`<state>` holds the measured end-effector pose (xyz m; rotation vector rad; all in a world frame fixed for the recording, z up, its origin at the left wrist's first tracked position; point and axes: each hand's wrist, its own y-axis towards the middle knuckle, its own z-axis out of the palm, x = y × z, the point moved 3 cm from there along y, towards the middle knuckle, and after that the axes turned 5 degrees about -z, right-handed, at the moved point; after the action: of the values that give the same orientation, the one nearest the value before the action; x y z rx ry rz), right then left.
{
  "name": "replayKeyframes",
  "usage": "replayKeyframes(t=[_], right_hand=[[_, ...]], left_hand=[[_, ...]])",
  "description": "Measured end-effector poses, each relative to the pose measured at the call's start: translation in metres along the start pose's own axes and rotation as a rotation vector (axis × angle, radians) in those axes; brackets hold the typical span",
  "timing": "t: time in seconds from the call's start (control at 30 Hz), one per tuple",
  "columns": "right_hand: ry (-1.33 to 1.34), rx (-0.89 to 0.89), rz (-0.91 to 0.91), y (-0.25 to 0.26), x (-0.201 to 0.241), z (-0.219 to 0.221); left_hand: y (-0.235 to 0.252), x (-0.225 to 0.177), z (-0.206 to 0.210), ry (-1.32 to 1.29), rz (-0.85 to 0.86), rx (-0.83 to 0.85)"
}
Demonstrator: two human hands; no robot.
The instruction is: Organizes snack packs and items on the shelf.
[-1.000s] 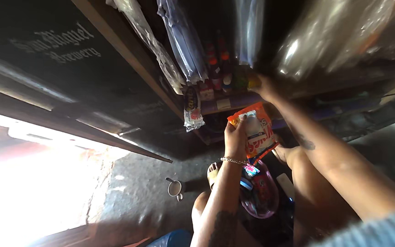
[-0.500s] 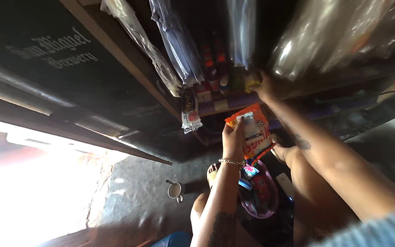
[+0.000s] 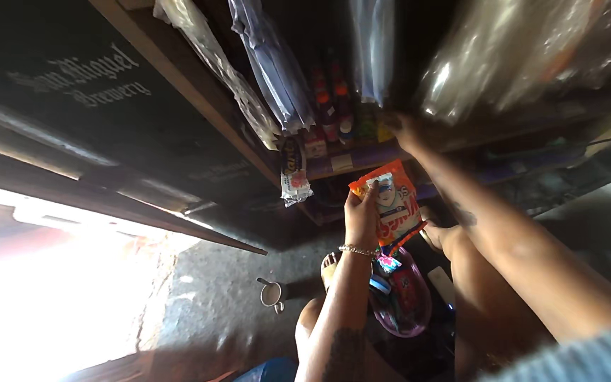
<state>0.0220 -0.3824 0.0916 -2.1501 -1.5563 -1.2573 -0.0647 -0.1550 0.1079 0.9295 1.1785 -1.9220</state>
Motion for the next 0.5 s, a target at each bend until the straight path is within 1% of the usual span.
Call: replayKeyframes(t=[0.2,0.27,0.33,0.43,0.5], right_hand=[[-0.033,0.208,-0.131,-0.006,0.01,0.003],[-0.091,0.15,-0.193,-0.005,0.013,0.007],[-0.174,0.098,-0.206,-0.002,0.016,0.009],[-0.266,0.085,-0.254,0.001,0.018,0.01],[-0.24,0.099,-0.219,-0.002,0.02,0.006]], left_hand=[[-0.001,-0.002,-0.001,0.025,0.01,-0.033],[-0.002,-0.002,0.0,0.046,0.022,-0.048],[-0.001,0.0,0.001,0.054,0.027,-0.049],[0.002,0.002,0.001,0.062,0.028,-0.047],[0.005,0.002,-0.006,0.071,0.026,-0.039]])
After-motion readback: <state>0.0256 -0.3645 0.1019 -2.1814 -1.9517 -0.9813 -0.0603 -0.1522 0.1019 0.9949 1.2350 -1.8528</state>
